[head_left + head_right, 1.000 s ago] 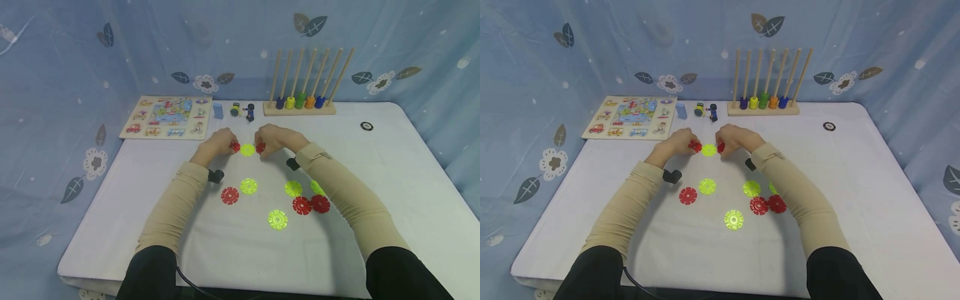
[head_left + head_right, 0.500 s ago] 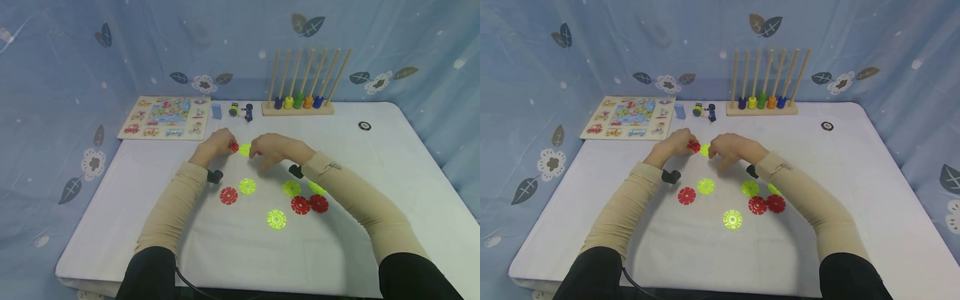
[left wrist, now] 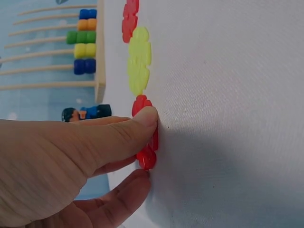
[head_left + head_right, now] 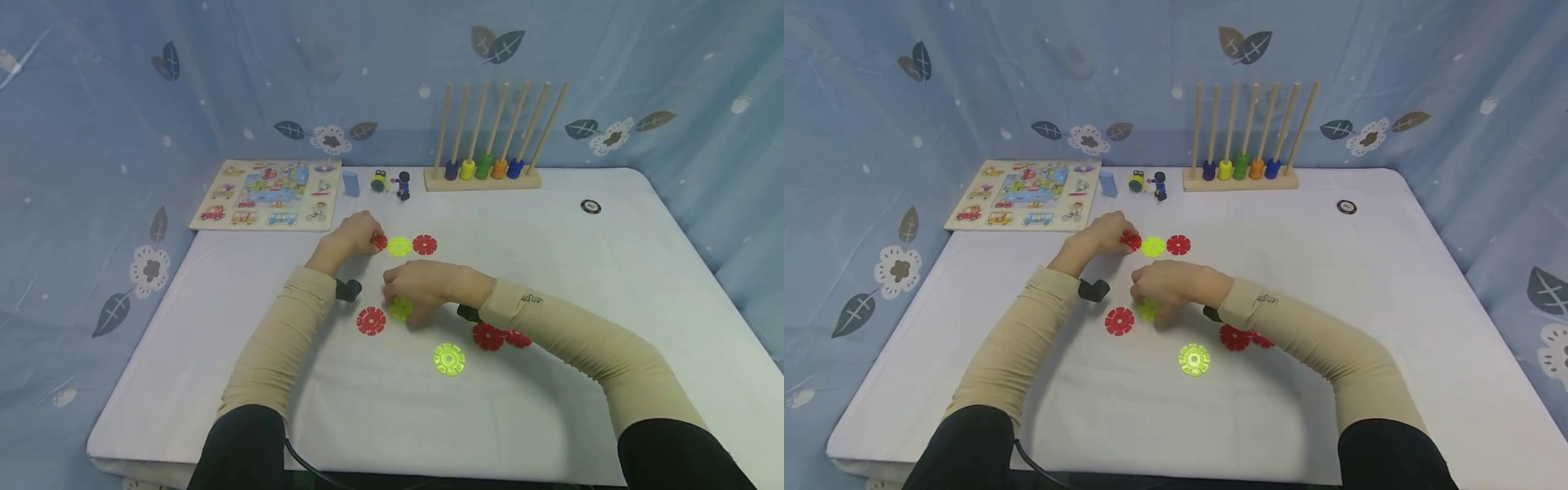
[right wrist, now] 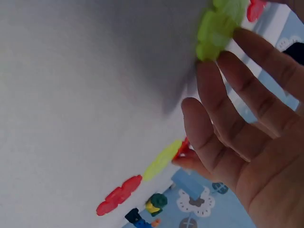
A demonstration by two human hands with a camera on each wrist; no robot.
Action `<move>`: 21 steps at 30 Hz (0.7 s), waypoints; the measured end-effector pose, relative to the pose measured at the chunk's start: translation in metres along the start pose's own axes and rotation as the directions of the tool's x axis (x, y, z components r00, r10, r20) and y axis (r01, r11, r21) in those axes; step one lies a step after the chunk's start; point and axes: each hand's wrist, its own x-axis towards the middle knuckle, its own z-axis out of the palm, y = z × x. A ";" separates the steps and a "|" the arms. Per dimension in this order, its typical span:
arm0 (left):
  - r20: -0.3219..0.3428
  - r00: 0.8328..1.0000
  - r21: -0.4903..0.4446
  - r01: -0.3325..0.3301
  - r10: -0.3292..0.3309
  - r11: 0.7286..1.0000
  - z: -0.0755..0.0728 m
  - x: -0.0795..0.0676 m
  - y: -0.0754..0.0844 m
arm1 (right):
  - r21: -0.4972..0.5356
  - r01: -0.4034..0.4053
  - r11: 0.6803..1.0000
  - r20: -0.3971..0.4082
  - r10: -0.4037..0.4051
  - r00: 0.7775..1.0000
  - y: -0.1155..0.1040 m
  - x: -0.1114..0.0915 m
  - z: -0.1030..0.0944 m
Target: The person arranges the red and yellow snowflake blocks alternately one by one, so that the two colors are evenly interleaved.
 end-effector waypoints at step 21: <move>-0.016 1.000 0.005 -0.021 0.021 1.000 0.002 0.001 -0.002 | 0.149 -0.207 0.967 -0.082 0.221 0.972 0.050 -0.041 -0.002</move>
